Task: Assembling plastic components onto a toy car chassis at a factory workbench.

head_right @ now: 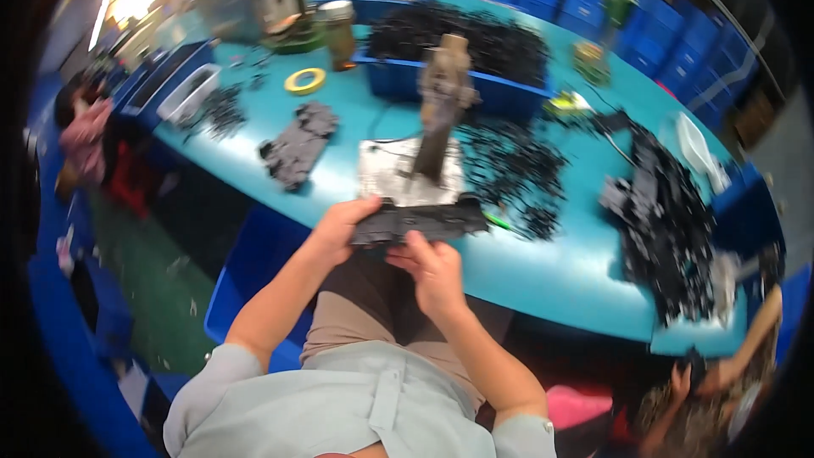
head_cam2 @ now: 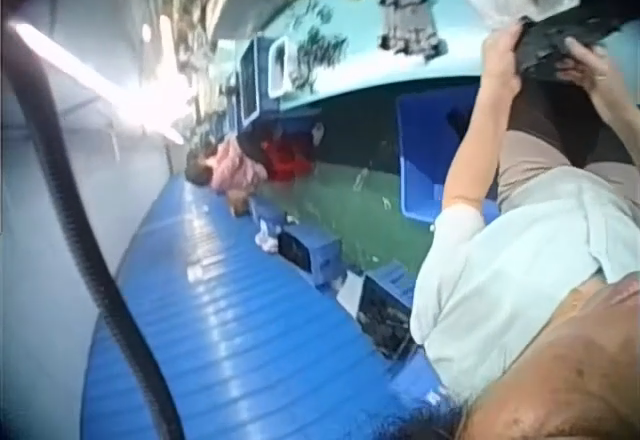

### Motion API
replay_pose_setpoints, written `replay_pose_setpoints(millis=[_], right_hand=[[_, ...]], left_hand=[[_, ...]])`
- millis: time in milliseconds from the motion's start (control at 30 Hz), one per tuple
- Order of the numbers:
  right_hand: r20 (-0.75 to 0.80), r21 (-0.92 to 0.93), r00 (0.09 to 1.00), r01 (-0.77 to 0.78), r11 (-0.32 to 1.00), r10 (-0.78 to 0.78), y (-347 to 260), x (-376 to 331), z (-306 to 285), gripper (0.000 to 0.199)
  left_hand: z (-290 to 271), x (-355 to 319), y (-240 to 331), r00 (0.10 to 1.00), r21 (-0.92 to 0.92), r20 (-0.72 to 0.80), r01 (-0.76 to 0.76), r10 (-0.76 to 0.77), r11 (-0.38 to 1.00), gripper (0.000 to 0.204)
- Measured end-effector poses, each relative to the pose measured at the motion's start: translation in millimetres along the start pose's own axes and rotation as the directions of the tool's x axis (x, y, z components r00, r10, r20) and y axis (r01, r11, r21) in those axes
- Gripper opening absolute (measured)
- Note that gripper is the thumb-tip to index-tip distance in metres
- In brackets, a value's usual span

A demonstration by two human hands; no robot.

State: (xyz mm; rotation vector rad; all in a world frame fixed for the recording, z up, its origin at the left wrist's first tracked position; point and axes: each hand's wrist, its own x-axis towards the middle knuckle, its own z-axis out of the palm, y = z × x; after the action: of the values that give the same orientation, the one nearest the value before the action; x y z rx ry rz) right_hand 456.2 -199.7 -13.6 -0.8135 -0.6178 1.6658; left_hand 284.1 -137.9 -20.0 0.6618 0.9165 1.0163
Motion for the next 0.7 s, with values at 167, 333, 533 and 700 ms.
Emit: replay_pose_setpoints(millis=[167, 333, 533, 700], right_hand=[[0.014, -0.014, 1.0, 0.018, 1.0, -0.018, 1, 2, 1, 0.021], [0.025, 0.01, 0.999, 0.021, 1.0, -0.021, 2, 5, 1, 0.02], [-0.015, 0.007, 0.999, 0.038, 0.999, -0.038, 4, 7, -3, 0.022], [-0.012, 0.027, 0.999, 0.043, 0.999, -0.043, 1, 11, 2, 0.019]], left_hand=[[-4, 2, 2, 0.998, 0.007, 0.068, 0.012, -0.012, 1.0, 0.031], [1, -3, 9, 1.0, 0.074, 0.016, 0.006, -0.007, 0.997, 0.034], [5, 2, 11, 0.999, 0.098, 0.026, 0.025, -0.028, 0.995, 0.034], [2, 10, 12, 0.998, 0.066, 0.066, -0.005, 0.001, 0.998, 0.032]])
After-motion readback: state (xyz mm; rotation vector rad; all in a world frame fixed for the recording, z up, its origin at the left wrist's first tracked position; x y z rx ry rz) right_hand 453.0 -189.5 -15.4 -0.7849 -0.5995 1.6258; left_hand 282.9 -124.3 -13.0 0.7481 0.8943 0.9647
